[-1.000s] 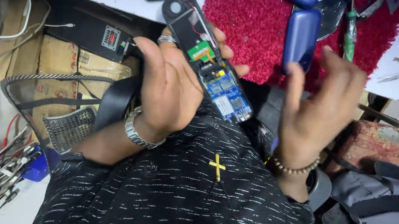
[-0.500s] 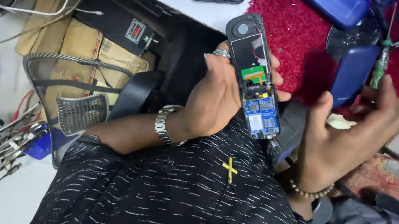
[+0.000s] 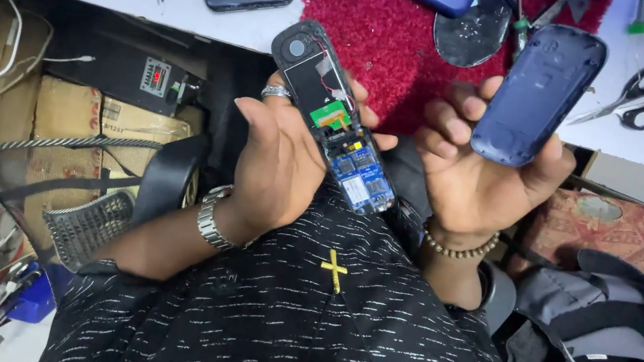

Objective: Assembling a mobile phone by fitting the back cover and securing the chassis with a screwdriver.

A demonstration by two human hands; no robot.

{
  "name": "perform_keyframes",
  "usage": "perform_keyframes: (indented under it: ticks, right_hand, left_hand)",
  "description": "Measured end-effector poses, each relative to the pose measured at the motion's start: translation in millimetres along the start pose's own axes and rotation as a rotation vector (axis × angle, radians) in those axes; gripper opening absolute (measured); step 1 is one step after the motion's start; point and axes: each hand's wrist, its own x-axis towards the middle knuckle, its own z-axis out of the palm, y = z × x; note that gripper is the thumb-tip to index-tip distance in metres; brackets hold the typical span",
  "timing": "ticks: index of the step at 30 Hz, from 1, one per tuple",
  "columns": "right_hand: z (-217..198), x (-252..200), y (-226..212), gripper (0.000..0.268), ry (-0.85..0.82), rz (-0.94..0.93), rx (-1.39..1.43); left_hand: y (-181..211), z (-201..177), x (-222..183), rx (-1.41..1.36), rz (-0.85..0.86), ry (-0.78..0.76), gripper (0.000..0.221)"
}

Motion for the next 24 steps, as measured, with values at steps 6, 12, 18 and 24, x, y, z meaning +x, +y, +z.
perform_keyframes:
  ticks: [6, 12, 18, 24]
  right_hand:
    - [2, 1, 6, 0.062, -0.028, 0.000, 0.008]
    - [19, 5, 17, 0.056, -0.083, 0.012, -0.091]
    - [13, -4, 21, 0.062, -0.086, 0.005, -0.111]
    - [26, -3, 28, 0.063, -0.014, -0.071, -0.288]
  left_hand:
    - [-2, -3, -1, 0.017, 0.009, 0.017, 0.084]
    - [-4, -2, 2, -0.011, 0.037, 0.001, 0.082]
    - [-20, -9, 0, -0.074, 0.076, 0.046, 0.078]
    - [-21, -10, -1, -0.061, 0.103, 0.033, 0.076]
